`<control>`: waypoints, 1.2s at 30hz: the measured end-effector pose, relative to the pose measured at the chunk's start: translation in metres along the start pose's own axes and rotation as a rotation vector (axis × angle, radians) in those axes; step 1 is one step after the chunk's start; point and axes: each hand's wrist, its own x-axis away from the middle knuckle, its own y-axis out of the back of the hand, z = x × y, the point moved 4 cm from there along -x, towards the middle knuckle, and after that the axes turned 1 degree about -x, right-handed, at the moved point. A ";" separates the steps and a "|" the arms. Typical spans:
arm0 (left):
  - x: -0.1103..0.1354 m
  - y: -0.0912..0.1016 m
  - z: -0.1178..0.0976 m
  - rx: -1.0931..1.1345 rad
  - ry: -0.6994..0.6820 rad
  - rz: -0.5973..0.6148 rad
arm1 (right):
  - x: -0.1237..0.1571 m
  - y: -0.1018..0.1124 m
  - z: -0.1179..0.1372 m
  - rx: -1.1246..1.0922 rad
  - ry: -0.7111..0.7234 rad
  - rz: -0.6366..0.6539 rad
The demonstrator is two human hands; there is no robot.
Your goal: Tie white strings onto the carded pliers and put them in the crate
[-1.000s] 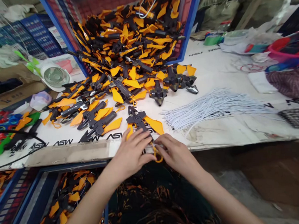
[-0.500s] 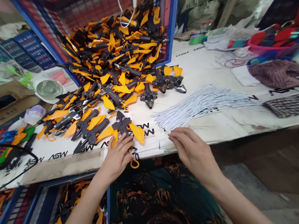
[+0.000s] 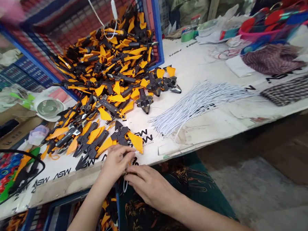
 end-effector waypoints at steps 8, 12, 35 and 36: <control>-0.005 -0.019 -0.004 -0.293 -0.158 -0.118 | 0.020 0.017 -0.020 -0.018 -0.132 0.013; -0.006 -0.026 -0.006 -0.264 -0.157 -0.113 | 0.027 0.024 -0.032 0.013 -0.175 0.053; -0.004 -0.039 0.013 -0.048 -0.115 -0.085 | -0.013 0.036 -0.088 0.239 -0.536 0.176; -0.004 -0.040 0.013 -0.055 -0.118 -0.087 | -0.014 0.034 -0.086 0.242 -0.510 0.195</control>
